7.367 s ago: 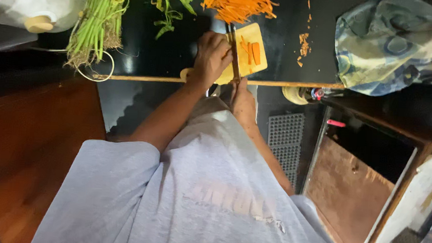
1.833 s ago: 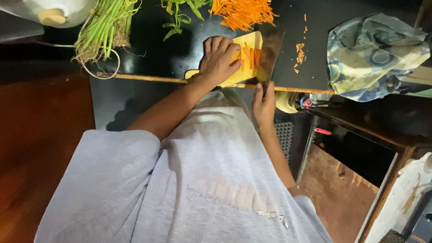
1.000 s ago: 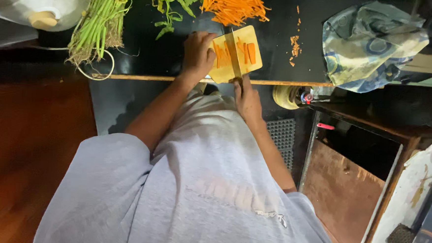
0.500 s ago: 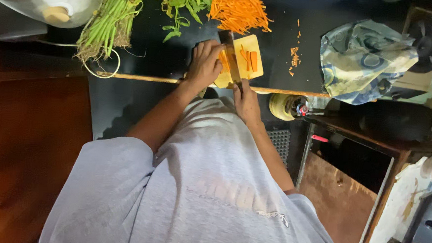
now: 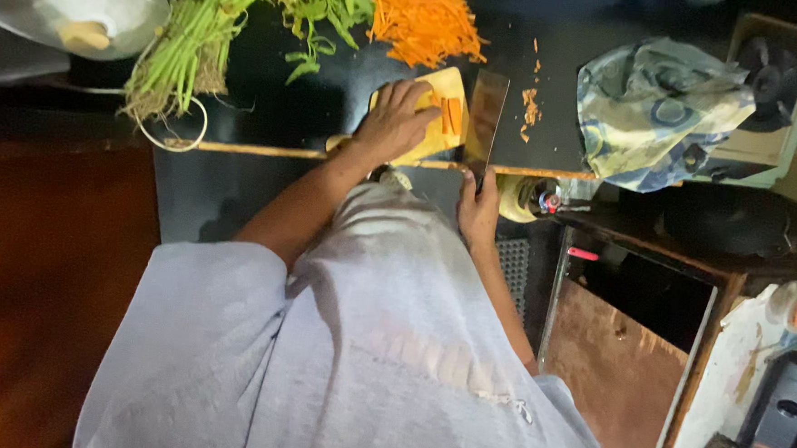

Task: The person slices a carrot into thin strips using a large knife on a small wooden cutting board.

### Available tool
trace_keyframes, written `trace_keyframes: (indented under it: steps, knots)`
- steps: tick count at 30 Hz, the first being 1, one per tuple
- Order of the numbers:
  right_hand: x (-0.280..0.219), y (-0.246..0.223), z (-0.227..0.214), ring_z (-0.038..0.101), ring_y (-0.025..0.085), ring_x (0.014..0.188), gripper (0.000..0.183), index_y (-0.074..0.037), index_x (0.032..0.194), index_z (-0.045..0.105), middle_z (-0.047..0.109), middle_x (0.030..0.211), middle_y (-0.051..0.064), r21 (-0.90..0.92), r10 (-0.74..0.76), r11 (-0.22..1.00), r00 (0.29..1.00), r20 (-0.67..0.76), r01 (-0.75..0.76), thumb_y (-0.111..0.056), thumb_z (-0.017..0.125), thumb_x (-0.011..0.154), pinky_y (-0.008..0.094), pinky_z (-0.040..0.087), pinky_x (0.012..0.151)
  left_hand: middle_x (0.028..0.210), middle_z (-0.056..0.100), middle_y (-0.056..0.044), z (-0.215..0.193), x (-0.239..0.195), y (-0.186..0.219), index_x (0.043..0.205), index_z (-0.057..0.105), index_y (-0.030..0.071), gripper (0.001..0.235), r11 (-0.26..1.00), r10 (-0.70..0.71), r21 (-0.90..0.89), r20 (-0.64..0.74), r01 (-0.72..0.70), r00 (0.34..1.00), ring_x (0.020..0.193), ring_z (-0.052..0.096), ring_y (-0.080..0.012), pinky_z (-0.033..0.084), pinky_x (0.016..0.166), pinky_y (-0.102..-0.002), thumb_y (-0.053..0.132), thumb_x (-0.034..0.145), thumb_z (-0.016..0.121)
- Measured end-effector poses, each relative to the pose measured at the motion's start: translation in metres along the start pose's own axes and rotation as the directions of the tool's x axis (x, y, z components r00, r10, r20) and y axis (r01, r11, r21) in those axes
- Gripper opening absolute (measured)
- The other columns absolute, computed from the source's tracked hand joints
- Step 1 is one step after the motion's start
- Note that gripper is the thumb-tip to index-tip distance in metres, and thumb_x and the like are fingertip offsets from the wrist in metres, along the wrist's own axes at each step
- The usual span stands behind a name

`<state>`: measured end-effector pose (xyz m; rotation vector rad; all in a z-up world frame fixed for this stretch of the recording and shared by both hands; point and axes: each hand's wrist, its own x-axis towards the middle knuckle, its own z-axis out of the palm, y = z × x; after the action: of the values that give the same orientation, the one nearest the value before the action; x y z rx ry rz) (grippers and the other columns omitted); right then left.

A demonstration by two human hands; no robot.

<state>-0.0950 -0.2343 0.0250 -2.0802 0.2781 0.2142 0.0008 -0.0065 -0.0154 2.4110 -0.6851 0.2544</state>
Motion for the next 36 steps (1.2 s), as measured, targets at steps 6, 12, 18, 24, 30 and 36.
trace_keyframes:
  steps: [6, 12, 18, 24, 30, 36]
  knots:
    - [0.003, -0.003, 0.001, 0.059, 0.018, 0.066, 0.024, 0.000, 0.127, 0.057, 0.063, 0.080, 0.013, -0.129, -0.342, 0.932, 0.940, 0.001, 0.339, -0.021, 0.055, 0.114, 0.035, 0.049, 0.061, 0.136, 0.052, -0.015, -0.006, -0.001, -0.001, 0.119, 0.069, 0.009, 0.033, 0.994, -0.065, -0.095, -0.056, 0.059, 0.996, 0.129, 0.047, -0.0364, 0.037, 0.107, -0.052, 0.017, 0.087, 0.070]
    - [0.014, -0.019, 0.000, 0.055, 0.032, 0.051, 0.028, 0.002, 0.117, 0.052, 0.056, 0.065, 0.024, -0.278, -0.021, 0.960, 0.997, 0.080, 0.043, -0.023, 0.058, 0.106, 0.043, 0.043, 0.053, 0.131, 0.053, -0.015, 0.001, 0.013, 0.000, 0.112, 0.074, 0.010, 0.028, 1.000, -0.001, -0.028, -0.009, 0.001, 1.000, 0.129, 0.046, -0.0358, 0.037, 0.108, -0.051, 0.018, 0.086, 0.070]
    - [0.017, -0.027, -0.003, 0.059, 0.035, 0.055, 0.022, -0.001, 0.113, 0.054, 0.060, 0.068, 0.023, -0.244, -0.015, 0.969, 0.997, 0.076, 0.034, -0.022, 0.058, 0.105, 0.044, 0.044, 0.055, 0.131, 0.053, -0.014, -0.016, -0.004, -0.008, 0.111, 0.075, 0.011, 0.027, 0.995, 0.027, -0.093, -0.045, -0.031, 0.999, 0.130, 0.046, -0.0359, 0.037, 0.109, -0.050, 0.013, 0.084, 0.071]
    - [0.014, -0.029, 0.004, 0.063, 0.035, 0.055, 0.018, -0.003, 0.114, 0.053, 0.062, 0.071, 0.023, -0.249, -0.071, 0.962, 0.982, 0.174, 0.114, -0.019, 0.055, 0.107, 0.042, 0.046, 0.053, 0.132, 0.053, -0.015, -0.026, -0.013, -0.010, 0.124, 0.070, 0.007, 0.042, 0.991, 0.037, -0.129, -0.079, -0.047, 0.996, 0.128, 0.047, -0.0350, 0.039, 0.107, -0.048, 0.008, 0.083, 0.071]
    - [0.011, -0.036, 0.010, 0.063, 0.047, 0.070, 0.022, -0.001, 0.104, 0.050, 0.062, 0.074, 0.027, -0.267, -0.166, 0.938, 0.963, 0.212, 0.220, -0.020, 0.059, 0.108, 0.047, 0.046, 0.055, 0.119, 0.057, -0.009, -0.019, -0.018, -0.013, 0.108, 0.066, 0.008, 0.022, 0.998, -0.038, -0.047, -0.193, 0.030, 0.980, 0.116, 0.052, -0.0316, 0.040, 0.102, -0.048, 0.011, 0.088, 0.075]
    - [0.009, -0.038, 0.008, 0.064, 0.049, 0.074, 0.021, -0.001, 0.103, 0.049, 0.065, 0.079, 0.028, -0.319, -0.142, 0.926, 0.969, 0.200, 0.201, -0.019, 0.057, 0.108, 0.051, 0.047, 0.060, 0.115, 0.056, -0.010, -0.015, -0.015, -0.010, 0.107, 0.068, 0.008, 0.024, 0.999, -0.049, -0.008, -0.173, 0.048, 0.984, 0.115, 0.051, -0.0315, 0.040, 0.100, -0.049, 0.016, 0.086, 0.072]
